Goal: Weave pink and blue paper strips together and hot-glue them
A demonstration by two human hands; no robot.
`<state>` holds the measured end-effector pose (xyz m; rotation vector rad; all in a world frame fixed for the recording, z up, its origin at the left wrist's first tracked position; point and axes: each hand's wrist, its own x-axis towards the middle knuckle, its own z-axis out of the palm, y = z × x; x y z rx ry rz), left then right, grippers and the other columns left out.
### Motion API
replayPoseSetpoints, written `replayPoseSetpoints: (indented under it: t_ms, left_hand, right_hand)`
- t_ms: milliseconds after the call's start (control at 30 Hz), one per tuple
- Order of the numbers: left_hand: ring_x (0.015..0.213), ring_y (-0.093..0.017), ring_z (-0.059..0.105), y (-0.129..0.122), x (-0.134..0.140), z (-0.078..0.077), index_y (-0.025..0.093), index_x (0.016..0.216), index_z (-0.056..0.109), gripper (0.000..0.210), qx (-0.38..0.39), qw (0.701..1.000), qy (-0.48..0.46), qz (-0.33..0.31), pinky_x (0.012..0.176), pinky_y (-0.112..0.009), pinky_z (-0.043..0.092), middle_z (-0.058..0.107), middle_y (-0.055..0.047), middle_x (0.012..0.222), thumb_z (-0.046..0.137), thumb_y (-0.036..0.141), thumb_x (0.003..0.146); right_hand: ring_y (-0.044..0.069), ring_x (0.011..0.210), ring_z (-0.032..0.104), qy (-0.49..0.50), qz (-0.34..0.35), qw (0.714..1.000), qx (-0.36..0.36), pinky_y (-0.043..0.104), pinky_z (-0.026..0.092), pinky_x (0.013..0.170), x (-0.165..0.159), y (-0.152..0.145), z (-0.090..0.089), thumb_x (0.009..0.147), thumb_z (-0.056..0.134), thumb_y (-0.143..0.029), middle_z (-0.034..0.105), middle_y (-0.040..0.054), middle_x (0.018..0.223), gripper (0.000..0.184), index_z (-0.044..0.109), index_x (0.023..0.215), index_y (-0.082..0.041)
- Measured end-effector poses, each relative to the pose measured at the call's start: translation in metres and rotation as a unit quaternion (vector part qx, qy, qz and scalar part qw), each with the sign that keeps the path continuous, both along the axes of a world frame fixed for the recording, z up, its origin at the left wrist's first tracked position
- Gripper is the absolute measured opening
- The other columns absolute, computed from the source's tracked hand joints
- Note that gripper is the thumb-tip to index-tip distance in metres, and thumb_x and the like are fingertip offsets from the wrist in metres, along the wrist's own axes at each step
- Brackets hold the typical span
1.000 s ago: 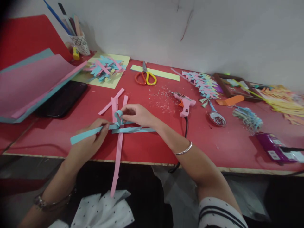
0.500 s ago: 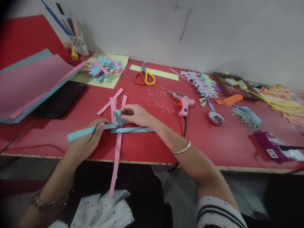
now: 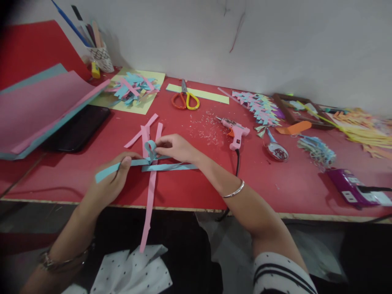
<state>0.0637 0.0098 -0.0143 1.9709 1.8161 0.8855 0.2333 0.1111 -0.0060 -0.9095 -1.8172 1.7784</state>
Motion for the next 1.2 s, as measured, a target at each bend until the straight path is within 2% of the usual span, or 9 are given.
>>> replayPoseSetpoints:
  t_ms: [267,500,767,1000,1200]
  left_hand:
    - [0.07,-0.016,0.061,0.0006,0.0014,0.0008,0.022,0.09,0.059,0.039,0.007,1.0,0.014,-0.007,0.06,-0.024,0.043,0.066,-0.002,0.074,0.024,0.037,0.088]
    - [0.07,-0.016,0.061,0.0,0.0011,0.001,0.023,0.087,0.058,0.038,0.01,1.0,0.021,-0.01,0.06,-0.023,0.043,0.066,-0.001,0.074,0.023,0.038,0.088]
    - [0.075,-0.016,0.062,0.0004,0.0009,-0.0005,0.023,0.088,0.057,0.039,0.005,1.0,0.021,-0.005,0.061,-0.022,0.044,0.067,-0.001,0.081,0.022,0.041,0.088]
    - [0.076,-0.016,0.062,-0.0001,0.0009,-0.0001,0.023,0.09,0.057,0.036,-0.002,1.0,0.012,-0.007,0.063,-0.023,0.044,0.067,-0.001,0.083,0.024,0.038,0.088]
    - [0.081,-0.016,0.061,-0.0002,0.0015,0.0,0.022,0.091,0.055,0.031,-0.003,1.0,-0.005,-0.01,0.068,-0.024,0.045,0.066,-0.002,0.087,0.026,0.035,0.088]
  right_hand:
    - [0.007,0.07,0.06,0.003,0.002,1.0,0.025,0.024,0.051,0.075,-0.0013,-0.0017,0.0025,0.073,0.054,-0.009,0.065,-0.0017,0.072,0.011,0.062,0.075,-0.015]
    - [0.006,0.065,0.059,0.034,-0.002,0.999,0.012,0.024,0.051,0.072,-0.0018,-0.0007,-0.0006,0.072,0.055,-0.007,0.062,-0.0028,0.068,0.009,0.059,0.074,-0.015]
    - [0.008,0.067,0.06,0.034,0.018,0.999,0.004,0.025,0.05,0.072,-0.0003,-0.001,0.0003,0.072,0.06,-0.016,0.062,-0.0016,0.07,0.003,0.058,0.074,-0.015]
    - [0.007,0.068,0.058,-0.012,0.019,0.999,0.049,0.024,0.049,0.073,-0.0008,-0.0019,0.0035,0.075,0.053,-0.01,0.062,-0.0015,0.072,0.008,0.059,0.074,-0.015]
    - [0.007,0.068,0.058,-0.019,0.007,0.999,0.033,0.023,0.049,0.071,-0.0015,-0.0025,0.0036,0.075,0.052,-0.01,0.061,-0.0012,0.071,0.008,0.059,0.075,-0.015]
